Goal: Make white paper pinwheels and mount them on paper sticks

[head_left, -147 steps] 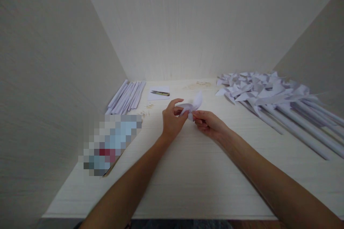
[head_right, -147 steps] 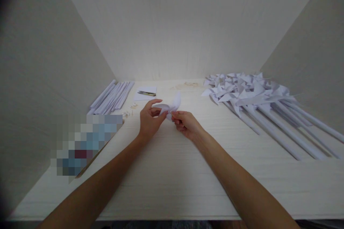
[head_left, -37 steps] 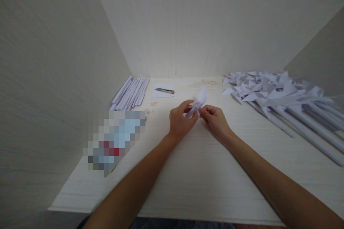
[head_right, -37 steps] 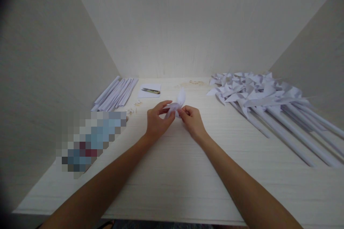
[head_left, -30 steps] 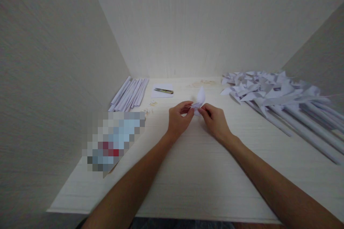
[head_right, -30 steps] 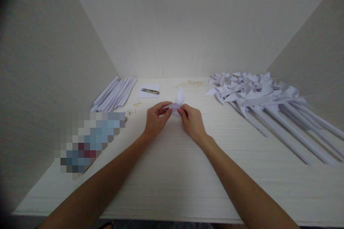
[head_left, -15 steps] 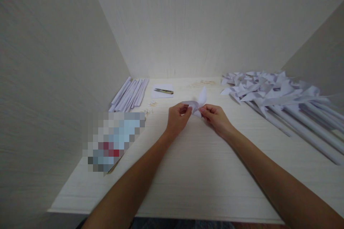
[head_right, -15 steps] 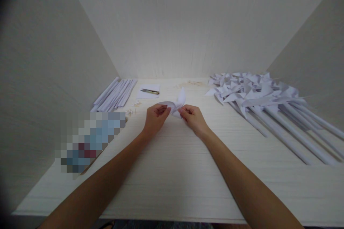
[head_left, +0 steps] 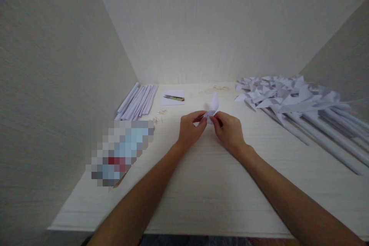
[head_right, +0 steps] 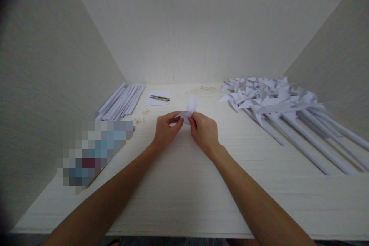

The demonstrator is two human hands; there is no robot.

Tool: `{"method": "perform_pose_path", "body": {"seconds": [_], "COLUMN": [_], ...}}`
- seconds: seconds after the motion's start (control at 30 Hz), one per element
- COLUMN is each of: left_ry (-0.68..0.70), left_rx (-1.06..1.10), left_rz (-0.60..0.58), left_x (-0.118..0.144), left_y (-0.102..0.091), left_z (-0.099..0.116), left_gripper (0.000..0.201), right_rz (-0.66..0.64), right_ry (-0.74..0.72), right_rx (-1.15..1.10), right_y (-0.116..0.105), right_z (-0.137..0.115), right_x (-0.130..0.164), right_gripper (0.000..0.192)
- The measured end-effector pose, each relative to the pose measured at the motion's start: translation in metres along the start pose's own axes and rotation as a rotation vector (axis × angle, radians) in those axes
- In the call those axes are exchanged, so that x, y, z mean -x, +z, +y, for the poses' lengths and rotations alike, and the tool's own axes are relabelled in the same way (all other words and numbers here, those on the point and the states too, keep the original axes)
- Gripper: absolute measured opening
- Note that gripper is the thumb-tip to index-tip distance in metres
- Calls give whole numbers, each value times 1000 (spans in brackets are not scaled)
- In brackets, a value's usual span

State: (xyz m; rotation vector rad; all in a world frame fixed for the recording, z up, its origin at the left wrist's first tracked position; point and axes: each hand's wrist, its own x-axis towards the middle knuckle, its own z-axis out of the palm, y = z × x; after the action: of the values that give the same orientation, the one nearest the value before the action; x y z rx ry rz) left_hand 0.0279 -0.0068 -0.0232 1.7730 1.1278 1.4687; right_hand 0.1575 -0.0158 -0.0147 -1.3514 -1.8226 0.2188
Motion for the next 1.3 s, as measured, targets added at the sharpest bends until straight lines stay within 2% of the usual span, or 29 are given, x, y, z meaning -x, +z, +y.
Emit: {"method": "perform_pose_path", "body": {"seconds": [0.1, 0.3, 0.4, 0.5, 0.7, 0.8, 0.97, 1.1, 1.3], "left_ry": [19, 51, 78, 31, -38, -36, -33, -29, -18], "left_rx": [-5, -20, -48, -3, 93, 123, 120, 119, 103], "left_rz": [-6, -37, -36, -36, -11, -20, -25, -22, -82], "left_x": [0, 0, -1, -2, -4, -3, -3, -3, -3], "left_y": [0, -2, -2, -2, 0, 0, 0, 0, 0], "left_z": [-1, 1, 2, 1, -1, -1, -2, -1, 0], "left_gripper": [20, 17, 16, 16, 14, 14, 14, 13, 15], "right_rz": [-28, -203, -259, -205, -26, -54, -134, -139, -11], "right_ry": [123, 448, 533, 447, 113, 27, -11, -38, -53], "right_rx": [-131, -676, -779, -673, -159, -13, 206, 215, 82], "right_y": [2, 7, 8, 8, 3, 3, 4, 3, 2], "right_z": [5, 14, 13, 11, 8, 9, 10, 9, 10], "right_x": [-3, -8, -8, -6, -2, -1, -1, -1, 0], "right_gripper": [25, 30, 32, 31, 24, 24, 24, 25, 24]}}
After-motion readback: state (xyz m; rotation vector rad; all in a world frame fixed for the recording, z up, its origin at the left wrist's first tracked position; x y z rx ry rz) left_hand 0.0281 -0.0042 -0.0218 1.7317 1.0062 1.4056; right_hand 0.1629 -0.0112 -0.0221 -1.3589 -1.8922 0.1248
